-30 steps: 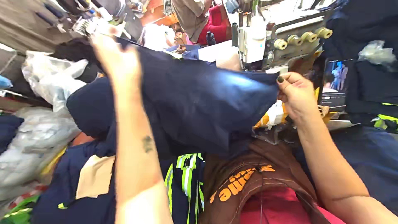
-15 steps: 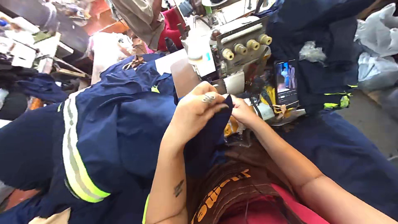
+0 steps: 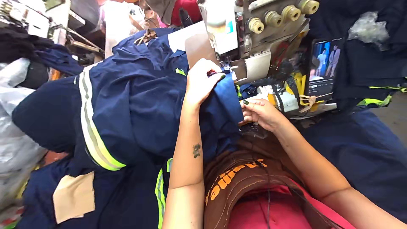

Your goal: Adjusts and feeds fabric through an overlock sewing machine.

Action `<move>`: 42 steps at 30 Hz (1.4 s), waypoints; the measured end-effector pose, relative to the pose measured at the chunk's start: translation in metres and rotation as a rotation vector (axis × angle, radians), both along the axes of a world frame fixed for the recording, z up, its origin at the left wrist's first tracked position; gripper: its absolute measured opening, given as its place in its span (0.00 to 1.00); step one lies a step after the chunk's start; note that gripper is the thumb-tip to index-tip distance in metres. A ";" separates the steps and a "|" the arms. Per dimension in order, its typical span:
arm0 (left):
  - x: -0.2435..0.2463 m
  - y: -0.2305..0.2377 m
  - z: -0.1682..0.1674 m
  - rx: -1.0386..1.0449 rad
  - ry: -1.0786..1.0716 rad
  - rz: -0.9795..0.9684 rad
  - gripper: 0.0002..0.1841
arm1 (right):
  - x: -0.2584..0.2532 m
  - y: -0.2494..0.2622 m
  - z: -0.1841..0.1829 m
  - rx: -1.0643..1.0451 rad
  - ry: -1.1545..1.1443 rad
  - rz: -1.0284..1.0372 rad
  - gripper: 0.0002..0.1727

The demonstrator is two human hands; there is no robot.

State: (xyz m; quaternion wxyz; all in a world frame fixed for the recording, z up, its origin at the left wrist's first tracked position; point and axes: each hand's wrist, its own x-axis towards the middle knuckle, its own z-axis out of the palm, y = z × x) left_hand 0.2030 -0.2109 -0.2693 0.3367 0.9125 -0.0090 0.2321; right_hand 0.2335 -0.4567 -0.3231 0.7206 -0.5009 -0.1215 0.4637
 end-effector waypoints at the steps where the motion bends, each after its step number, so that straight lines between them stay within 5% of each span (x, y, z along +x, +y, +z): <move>1: 0.000 0.000 0.000 0.002 0.005 -0.002 0.07 | -0.001 -0.001 -0.001 0.006 -0.003 0.007 0.16; 10: 0.005 0.013 0.014 0.048 0.100 -0.026 0.09 | -0.011 0.000 -0.006 -0.042 -0.050 -0.054 0.06; 26: -0.002 0.008 0.018 -0.040 0.118 -0.030 0.06 | -0.025 -0.010 -0.011 -0.140 -0.182 -0.089 0.05; 37: -0.010 -0.009 0.020 0.036 0.168 0.100 0.05 | -0.033 -0.017 -0.017 -0.137 -0.197 -0.082 0.20; 42: -0.013 -0.024 0.007 0.101 -0.029 0.168 0.08 | -0.035 -0.019 -0.016 -0.051 -0.296 -0.063 0.07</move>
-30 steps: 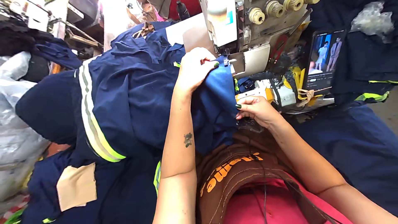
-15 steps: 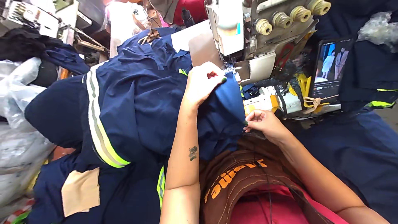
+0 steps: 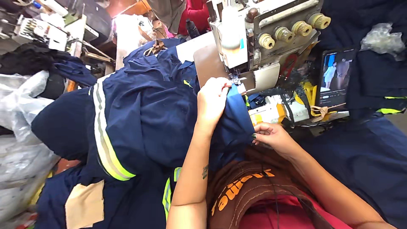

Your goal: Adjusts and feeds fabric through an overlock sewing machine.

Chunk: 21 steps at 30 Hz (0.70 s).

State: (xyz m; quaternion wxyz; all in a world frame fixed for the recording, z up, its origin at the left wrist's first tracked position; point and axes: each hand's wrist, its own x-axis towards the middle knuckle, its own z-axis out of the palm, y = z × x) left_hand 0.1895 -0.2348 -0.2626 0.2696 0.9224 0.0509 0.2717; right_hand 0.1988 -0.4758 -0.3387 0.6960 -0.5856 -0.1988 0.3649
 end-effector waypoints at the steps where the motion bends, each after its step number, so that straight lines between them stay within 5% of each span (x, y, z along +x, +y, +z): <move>1: -0.001 -0.002 -0.003 0.017 -0.050 -0.010 0.08 | 0.000 0.000 0.001 0.013 -0.003 0.005 0.07; 5: -0.004 -0.010 -0.007 0.199 -0.120 0.024 0.08 | 0.001 -0.003 0.003 0.071 -0.005 0.045 0.07; 10: -0.019 -0.058 -0.022 0.497 -0.014 0.308 0.14 | -0.002 -0.011 0.004 0.075 -0.049 0.049 0.08; 15: -0.021 -0.081 -0.041 0.497 0.056 0.400 0.20 | -0.007 -0.014 0.004 0.081 -0.029 0.031 0.08; 21: -0.011 -0.071 -0.040 0.388 -0.081 0.322 0.16 | -0.006 -0.006 0.010 0.090 -0.022 0.006 0.16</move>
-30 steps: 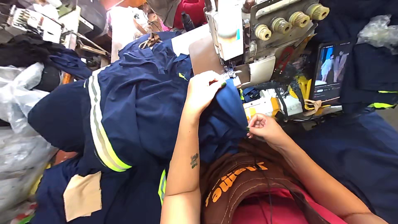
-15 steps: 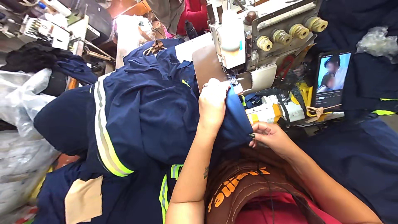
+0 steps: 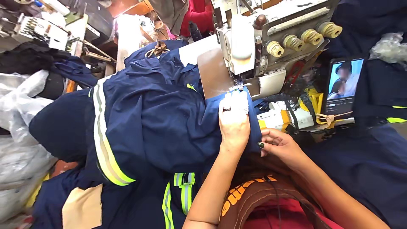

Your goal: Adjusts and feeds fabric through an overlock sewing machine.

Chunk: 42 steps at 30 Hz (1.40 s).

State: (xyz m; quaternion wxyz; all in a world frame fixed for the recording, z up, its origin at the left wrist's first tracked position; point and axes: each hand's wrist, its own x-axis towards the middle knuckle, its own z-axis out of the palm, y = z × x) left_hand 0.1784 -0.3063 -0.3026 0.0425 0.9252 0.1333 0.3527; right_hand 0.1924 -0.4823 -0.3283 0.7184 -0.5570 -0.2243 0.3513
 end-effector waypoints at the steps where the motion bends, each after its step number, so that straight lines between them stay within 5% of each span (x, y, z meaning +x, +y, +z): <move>1: 0.000 0.004 0.001 -0.034 0.001 -0.014 0.15 | 0.000 0.003 0.003 0.007 0.004 -0.017 0.19; 6: 0.005 0.040 0.025 -0.260 0.286 -0.108 0.21 | 0.015 0.026 0.013 0.046 -0.097 -0.132 0.29; 16: 0.089 0.118 0.049 -0.238 0.293 -0.125 0.17 | 0.063 0.079 0.015 -0.210 -0.721 -0.388 0.16; 22: 0.122 0.163 0.045 -0.285 0.438 0.217 0.24 | 0.048 0.090 0.009 -0.309 -0.981 -0.448 0.18; 26: 0.068 0.182 0.048 -0.161 0.109 0.319 0.18 | 0.049 0.088 0.029 -0.304 -0.996 -0.353 0.15; 29: -0.003 0.163 0.074 -0.081 -0.200 0.387 0.18 | 0.054 0.098 0.052 -0.177 -1.003 -0.319 0.17; 33: -0.066 0.107 0.102 -0.008 -0.513 0.242 0.11 | 0.057 0.112 0.074 -0.124 -0.846 -0.088 0.37; 35: -0.082 0.085 0.101 -0.006 -0.563 0.157 0.09 | 0.054 0.107 0.070 -0.117 -0.873 0.008 0.33; 39: -0.089 0.052 0.065 -0.393 -0.465 -0.033 0.09 | 0.050 0.068 0.049 -0.416 -1.059 -0.064 0.12; 42: -0.073 0.028 0.037 -0.758 -0.477 -0.209 0.07 | 0.047 0.051 0.032 -0.633 -1.067 -0.189 0.26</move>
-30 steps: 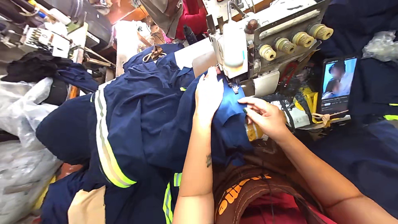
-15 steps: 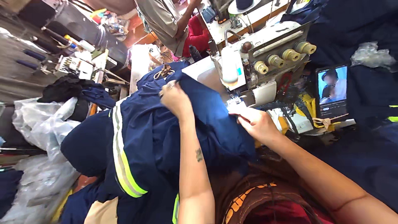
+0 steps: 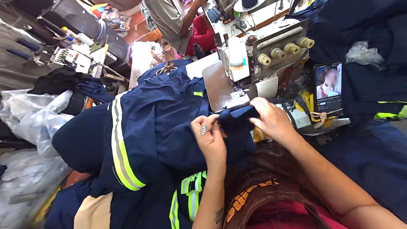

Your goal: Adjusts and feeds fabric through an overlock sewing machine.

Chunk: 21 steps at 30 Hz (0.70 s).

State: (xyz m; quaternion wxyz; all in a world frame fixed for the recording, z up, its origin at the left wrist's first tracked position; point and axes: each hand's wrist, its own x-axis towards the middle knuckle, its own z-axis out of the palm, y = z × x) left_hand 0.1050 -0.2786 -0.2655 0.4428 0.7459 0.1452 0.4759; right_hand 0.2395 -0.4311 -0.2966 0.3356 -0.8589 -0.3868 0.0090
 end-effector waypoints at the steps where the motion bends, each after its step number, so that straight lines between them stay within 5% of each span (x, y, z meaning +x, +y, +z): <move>1: 0.004 -0.004 0.002 0.001 -0.056 -0.025 0.07 | -0.004 0.000 -0.006 0.007 0.023 0.007 0.33; 3: 0.006 0.001 0.027 0.172 -0.172 0.036 0.08 | -0.017 0.001 -0.011 0.034 0.162 0.096 0.34; 8: 0.042 0.089 0.133 0.773 -0.396 0.270 0.10 | -0.025 0.020 0.007 0.418 0.684 0.175 0.09; 11: 0.088 0.147 0.154 0.837 -0.066 0.094 0.14 | -0.017 0.035 0.022 0.734 1.054 0.128 0.10; 13: 0.091 0.145 0.141 0.745 0.361 -0.079 0.21 | -0.013 0.043 0.025 0.751 1.238 0.046 0.10; 15: 0.081 0.108 0.095 0.698 0.555 -0.133 0.16 | -0.012 0.048 0.018 0.711 1.343 0.013 0.10; 18: 0.057 0.042 0.002 0.640 0.631 -0.119 0.18 | -0.016 0.046 0.000 0.658 1.465 0.078 0.10; 21: 0.051 0.021 -0.037 0.597 0.588 0.003 0.20 | -0.016 0.040 -0.012 0.638 1.505 0.095 0.11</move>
